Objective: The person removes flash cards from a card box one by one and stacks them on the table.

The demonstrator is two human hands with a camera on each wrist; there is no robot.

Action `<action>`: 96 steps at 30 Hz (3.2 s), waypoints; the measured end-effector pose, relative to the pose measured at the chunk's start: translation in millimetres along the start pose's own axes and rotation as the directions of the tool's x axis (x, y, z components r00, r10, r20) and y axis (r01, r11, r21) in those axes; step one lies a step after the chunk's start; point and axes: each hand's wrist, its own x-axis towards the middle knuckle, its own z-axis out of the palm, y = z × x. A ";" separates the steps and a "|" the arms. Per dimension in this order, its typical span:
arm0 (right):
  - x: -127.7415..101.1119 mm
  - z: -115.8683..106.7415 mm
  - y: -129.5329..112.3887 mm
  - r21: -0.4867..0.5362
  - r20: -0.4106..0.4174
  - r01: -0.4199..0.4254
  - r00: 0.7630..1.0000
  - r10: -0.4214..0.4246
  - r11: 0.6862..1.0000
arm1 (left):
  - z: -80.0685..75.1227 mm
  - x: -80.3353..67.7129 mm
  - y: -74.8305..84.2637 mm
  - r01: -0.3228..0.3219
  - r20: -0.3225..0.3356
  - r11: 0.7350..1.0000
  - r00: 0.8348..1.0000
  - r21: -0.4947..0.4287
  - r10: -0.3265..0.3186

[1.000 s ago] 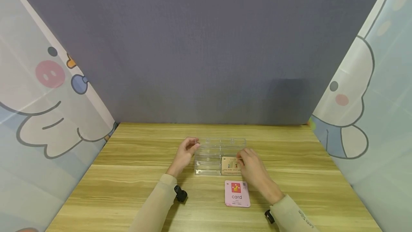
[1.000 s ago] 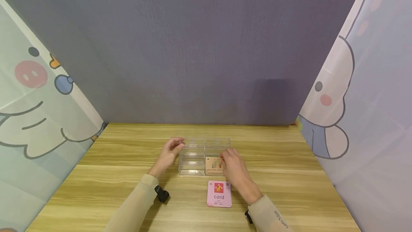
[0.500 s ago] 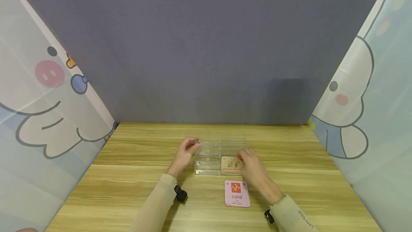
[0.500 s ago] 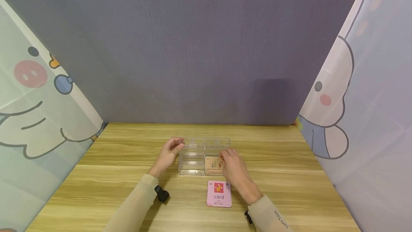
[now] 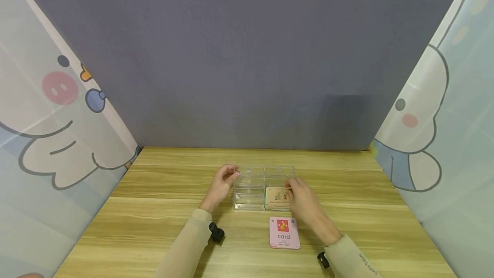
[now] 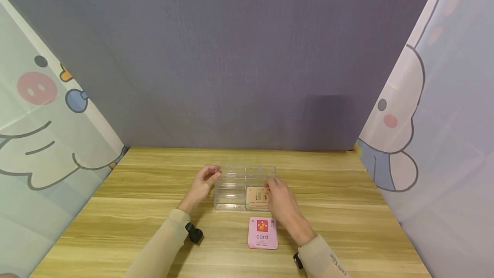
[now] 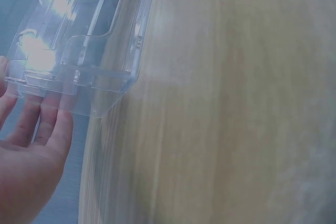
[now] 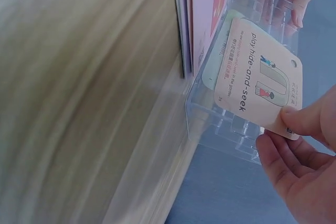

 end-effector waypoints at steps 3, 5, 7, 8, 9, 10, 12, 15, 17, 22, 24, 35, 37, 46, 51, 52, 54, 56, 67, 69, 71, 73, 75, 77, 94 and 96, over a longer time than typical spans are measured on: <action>0.1 -0.8 -0.1 0.015 0.003 -0.028 1.000 0.028 0.999 | -0.6 -0.9 -0.1 0.006 0.010 1.000 1.000 0.003 -0.006; 0.5 -1.0 0.1 0.020 0.001 -0.039 0.999 0.039 0.999 | -0.8 -1.1 -0.1 0.004 0.012 1.000 1.000 0.002 -0.004; 0.9 -0.8 0.6 0.020 -0.006 -0.036 0.999 0.037 0.999 | -0.7 -1.3 0.2 0.007 0.013 1.000 1.000 -0.001 -0.007; 1.1 -0.7 0.8 0.018 -0.012 -0.030 0.999 0.030 0.999 | -0.7 -1.3 0.2 0.009 0.012 1.000 1.000 -0.001 -0.009; 1.2 -0.5 1.3 0.016 -0.019 -0.022 1.000 0.022 1.000 | -0.6 -1.3 0.2 0.008 0.012 1.000 1.000 -0.001 -0.008; 1.2 -0.4 1.6 0.015 -0.026 -0.013 1.000 0.013 1.000 | -0.6 -1.0 0.0 0.008 0.010 1.000 1.000 0.002 -0.008; 1.1 -0.3 1.8 0.009 -0.040 0.006 0.999 -0.005 1.000 | -0.5 -1.0 0.1 0.005 0.008 1.000 1.000 0.006 -0.005; 1.2 -0.5 1.9 0.007 -0.051 0.015 0.999 -0.014 1.000 | -0.2 -0.5 0.2 -0.001 0.004 1.000 1.000 0.007 0.001; 1.4 -1.0 1.4 0.009 -0.052 0.010 0.999 -0.009 1.000 | -0.2 -0.3 0.3 -0.003 0.002 1.000 1.000 0.005 0.003; 2.6 -3.0 -0.8 0.032 -0.045 -0.027 0.999 0.028 0.999 | -0.3 0.2 -0.7 -0.002 0.004 1.000 1.000 0.001 0.002; 3.1 -3.9 -1.5 0.049 -0.041 -0.039 0.998 0.041 0.998 | -0.4 0.3 -1.4 -0.003 0.004 1.000 1.000 0.004 0.003; 4.6 -5.2 -0.2 0.136 -0.038 -0.051 0.998 0.056 0.989 | -0.5 -0.2 0.1 -0.002 0.007 1.000 1.000 0.011 0.002; 4.4 -5.3 0.0 0.134 -0.045 -0.044 0.998 0.050 0.990 | -0.7 -0.4 0.6 0.009 0.008 1.000 1.000 0.007 -0.009; 3.9 -4.8 1.0 0.141 -0.048 -0.025 0.998 0.032 0.990 | -0.7 -0.9 0.9 0.005 0.008 1.000 1.000 -0.003 -0.005; 3.0 -4.6 2.7 0.160 -0.026 -0.049 0.998 0.054 0.986 | 0.1 -1.5 1.6 0.008 -0.005 1.000 1.000 -0.002 -0.008; 2.9 -4.8 2.7 0.162 -0.023 -0.057 0.998 0.061 0.985 | 0.3 -1.9 2.1 0.010 -0.007 1.000 1.000 -0.005 -0.010; 3.0 -5.1 2.5 0.165 -0.017 -0.069 0.997 0.073 0.984 | 0.8 -1.6 2.3 0.017 -0.009 1.000 1.000 -0.008 -0.017; 3.1 -5.7 2.1 0.167 -0.014 -0.078 0.997 0.082 0.983 | 1.1 -1.2 2.5 0.021 -0.008 1.000 1.000 -0.004 -0.021; 2.8 -10.7 -2.9 0.191 -0.003 -0.099 0.995 0.102 0.976 | 0.2 -0.7 1.2 0.003 -0.004 1.000 1.000 0.004 -0.003; 2.6 -11.8 -3.9 0.198 -0.002 -0.105 0.994 0.108 0.974 | 0.1 0.2 0.4 0.005 -0.004 1.000 1.000 0.001 -0.005; 2.2 -12.7 -4.7 0.206 0.003 -0.114 0.993 0.116 0.972 | 0.4 0.8 0.1 0.006 -0.004 1.000 1.000 0.002 -0.006; 1.7 -13.4 -5.1 0.214 0.010 -0.123 0.992 0.124 0.969 | 0.9 1.1 0.0 0.001 -0.002 1.000 1.000 0.003 -0.001; 0.9 -14.3 -5.6 0.226 0.018 -0.135 0.991 0.134 0.965 | 1.4 1.0 -0.2 -0.003 -0.002 1.000 1.000 0.009 0.003; 0.1 -14.9 -5.8 0.235 0.025 -0.143 0.990 0.141 0.962 | 1.9 1.0 -0.4 -0.006 -0.005 1.000 1.000 0.013 0.006; -7.6 -22.1 -5.4 0.309 0.083 -0.221 0.975 0.205 0.925 | -1.2 -0.1 -0.5 -0.019 0.016 1.000 1.000 -0.008 0.019; -8.4 -22.4 -4.5 0.318 0.084 -0.220 0.975 0.204 0.922 | -1.1 0.3 0.0 -0.019 0.014 1.000 1.000 -0.008 0.019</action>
